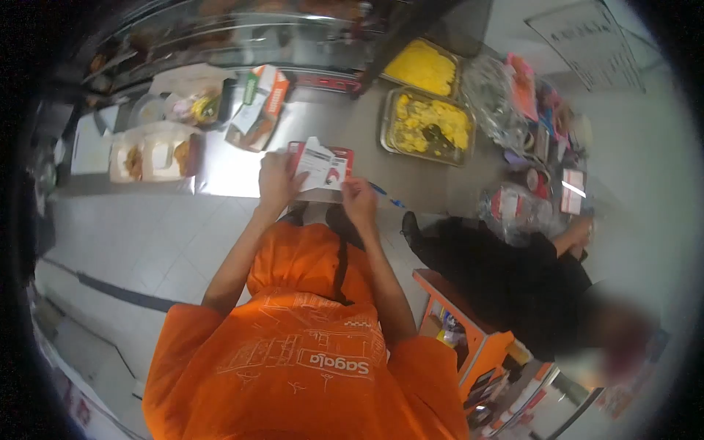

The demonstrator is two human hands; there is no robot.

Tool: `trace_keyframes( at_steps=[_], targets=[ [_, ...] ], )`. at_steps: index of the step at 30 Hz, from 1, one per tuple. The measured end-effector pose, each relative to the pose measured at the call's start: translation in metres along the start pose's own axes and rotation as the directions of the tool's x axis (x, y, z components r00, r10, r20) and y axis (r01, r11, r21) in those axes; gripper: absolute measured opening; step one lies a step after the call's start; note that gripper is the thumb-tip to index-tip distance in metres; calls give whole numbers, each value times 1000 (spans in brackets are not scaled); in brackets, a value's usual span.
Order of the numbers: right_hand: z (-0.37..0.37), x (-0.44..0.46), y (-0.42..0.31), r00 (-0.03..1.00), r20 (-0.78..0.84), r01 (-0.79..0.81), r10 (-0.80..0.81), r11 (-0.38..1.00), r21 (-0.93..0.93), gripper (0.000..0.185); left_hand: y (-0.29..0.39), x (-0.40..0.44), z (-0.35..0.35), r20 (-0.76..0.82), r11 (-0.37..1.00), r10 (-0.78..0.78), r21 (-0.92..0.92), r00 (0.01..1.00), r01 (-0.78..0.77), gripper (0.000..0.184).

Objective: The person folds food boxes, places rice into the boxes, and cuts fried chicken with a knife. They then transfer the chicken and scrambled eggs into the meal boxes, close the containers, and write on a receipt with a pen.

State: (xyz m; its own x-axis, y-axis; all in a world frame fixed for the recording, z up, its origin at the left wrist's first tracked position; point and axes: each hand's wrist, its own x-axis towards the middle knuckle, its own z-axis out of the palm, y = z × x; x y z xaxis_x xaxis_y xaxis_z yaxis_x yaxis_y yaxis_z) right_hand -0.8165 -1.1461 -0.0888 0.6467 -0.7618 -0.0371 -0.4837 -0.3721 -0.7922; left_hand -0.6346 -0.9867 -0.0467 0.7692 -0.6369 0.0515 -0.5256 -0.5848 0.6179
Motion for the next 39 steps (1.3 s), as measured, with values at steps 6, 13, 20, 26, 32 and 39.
trace_keyframes(
  at_steps=[6, 13, 20, 26, 32, 39],
  targets=[
    [10, -14, -62, 989, 122, -70, 87, 988, -136, 28, 14, -9, 1, 89, 993, -111, 49, 990, 107, 33],
    [39, -7, -51, 923, 276, -272, 268, 962, -23, 39, 19, 2, 1, 220, 973, -170, 194, 961, 127, 26],
    [34, -7, -14, 907, 397, -158, 142, 987, 7, 31, 34, 4, 7, 161, 919, 232, 286, 959, -270, 47],
    [-94, 47, 35, 946, 265, -187, 189, 982, -33, 20, 49, -4, 18, 54, 952, 108, 282, 993, -119, 44],
    [-278, 154, 200, 935, -244, -234, 256, 965, 115, 24, 59, -6, 44, -143, 980, 11, 200, 990, 18, 50],
    [-380, 252, 324, 642, -724, -169, 252, 968, 188, 35, 40, -19, 62, -217, 991, -108, 53, 970, 122, 44]
  ],
)
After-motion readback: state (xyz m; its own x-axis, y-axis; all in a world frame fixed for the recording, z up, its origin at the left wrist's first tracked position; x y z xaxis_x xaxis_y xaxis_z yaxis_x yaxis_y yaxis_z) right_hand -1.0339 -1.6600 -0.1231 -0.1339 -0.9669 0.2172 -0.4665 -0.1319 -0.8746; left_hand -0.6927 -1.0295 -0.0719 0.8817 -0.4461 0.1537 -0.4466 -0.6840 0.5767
